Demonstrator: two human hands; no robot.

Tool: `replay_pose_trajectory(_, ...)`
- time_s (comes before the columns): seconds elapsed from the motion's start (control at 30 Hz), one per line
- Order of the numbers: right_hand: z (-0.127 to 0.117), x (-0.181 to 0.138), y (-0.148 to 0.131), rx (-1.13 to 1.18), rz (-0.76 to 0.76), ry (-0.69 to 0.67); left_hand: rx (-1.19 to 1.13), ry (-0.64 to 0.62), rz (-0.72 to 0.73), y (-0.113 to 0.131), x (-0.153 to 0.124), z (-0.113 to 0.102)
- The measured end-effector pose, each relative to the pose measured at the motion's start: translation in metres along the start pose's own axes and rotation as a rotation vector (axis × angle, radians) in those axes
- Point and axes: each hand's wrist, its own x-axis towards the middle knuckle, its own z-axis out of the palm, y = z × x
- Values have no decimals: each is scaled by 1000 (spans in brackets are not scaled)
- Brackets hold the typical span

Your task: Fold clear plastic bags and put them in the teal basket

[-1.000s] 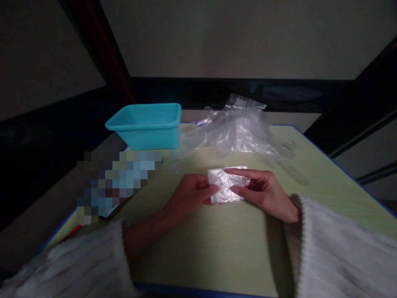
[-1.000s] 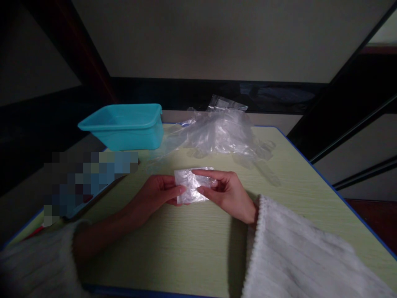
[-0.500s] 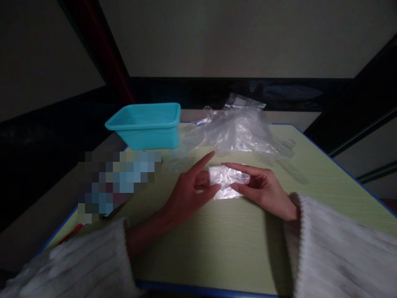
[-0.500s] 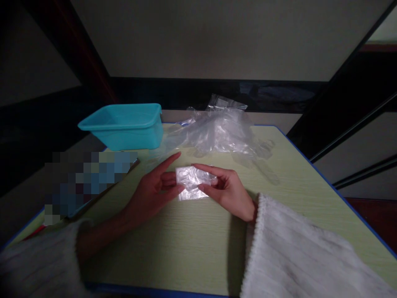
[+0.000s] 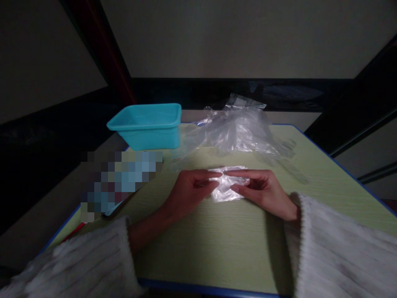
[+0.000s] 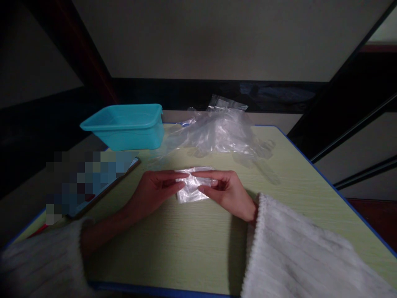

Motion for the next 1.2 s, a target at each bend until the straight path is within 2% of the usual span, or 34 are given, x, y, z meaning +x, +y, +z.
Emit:
replay_pose_trajectory(0.2, 0, 1, -2, 31, -32, 6, -77, -35, -51, -6, 0, 0)
replay_pose_trajectory(0.5, 2, -1, -3, 49, 60, 26, 6, -82, -104, -4, -1, -3)
replay_pose_trajectory(0.8, 0, -2, -5, -20, 76, -26, 46, -78, -115, 0, 0, -3)
replay_pose_trajectory(1.2, 1, -2, -6, -51, 81, -16, 39, -100, -99, 0, -1, -5)
